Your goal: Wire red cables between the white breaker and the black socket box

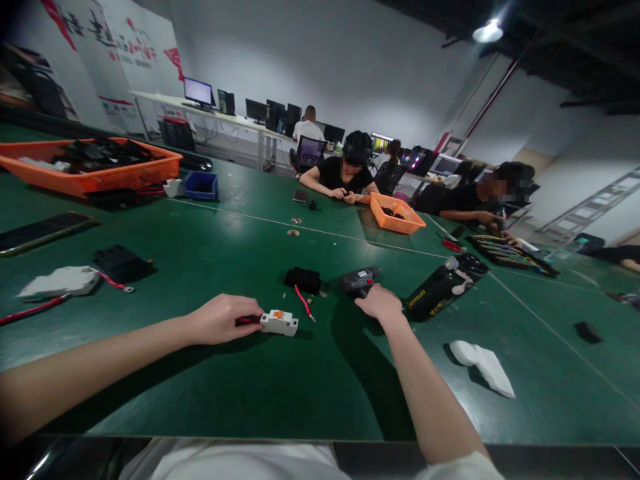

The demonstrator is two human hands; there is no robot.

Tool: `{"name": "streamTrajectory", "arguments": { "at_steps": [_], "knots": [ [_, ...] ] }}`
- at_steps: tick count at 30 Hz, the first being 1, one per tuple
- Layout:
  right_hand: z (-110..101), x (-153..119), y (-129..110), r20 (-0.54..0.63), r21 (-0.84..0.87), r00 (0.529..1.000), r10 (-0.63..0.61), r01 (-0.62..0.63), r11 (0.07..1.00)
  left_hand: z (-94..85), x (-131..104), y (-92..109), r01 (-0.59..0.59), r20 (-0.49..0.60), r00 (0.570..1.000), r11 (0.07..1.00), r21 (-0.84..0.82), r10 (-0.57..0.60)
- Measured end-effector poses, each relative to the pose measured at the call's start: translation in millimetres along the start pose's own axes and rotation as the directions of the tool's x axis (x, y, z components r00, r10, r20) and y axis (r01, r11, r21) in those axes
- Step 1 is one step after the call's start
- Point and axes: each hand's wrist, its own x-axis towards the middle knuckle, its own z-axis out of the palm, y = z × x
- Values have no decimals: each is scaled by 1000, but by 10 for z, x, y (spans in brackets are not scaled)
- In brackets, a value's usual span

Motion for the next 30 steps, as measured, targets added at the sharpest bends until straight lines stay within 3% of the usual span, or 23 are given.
{"name": "streamTrajectory", "arguments": {
  "at_steps": [8, 13, 16, 19, 22, 24, 27, 30],
  "knots": [
    [-125, 7, 212, 103, -21, 983, -154, 157, 987, 6, 0, -30, -60, -44, 997, 998, -18, 59],
    [-91, 41, 213, 36, 72, 990, -135, 133, 989, 9, -5, -34, -67, -63, 996, 997, -29, 65],
    [-132, -17, 196, -57, 230, 974, -219, 226, 947, -1, -3, -20, -63, -53, 997, 998, -10, 63],
    [-229, -221, 108, -262, 491, 912, -317, 408, 770, -4, 1, -14, -57, -58, 997, 998, 4, 57],
    [-359, -610, -44, -413, 728, 828, -380, 551, 409, 8, 3, -17, -63, -86, 994, 997, 33, 65],
    [-463, -942, -132, -434, 794, 801, -412, 556, 246, 22, 3, -12, -64, -98, 993, 997, 45, 68],
    [-639, -1423, -200, -338, 846, 828, -447, 475, 240, 48, 2, 19, -39, -113, 993, 999, 25, 41],
    [-783, -1741, -236, -119, 942, 861, -495, 256, 219, 79, 3, 62, -1, -136, 991, 1000, 28, 5]
  ]
}}
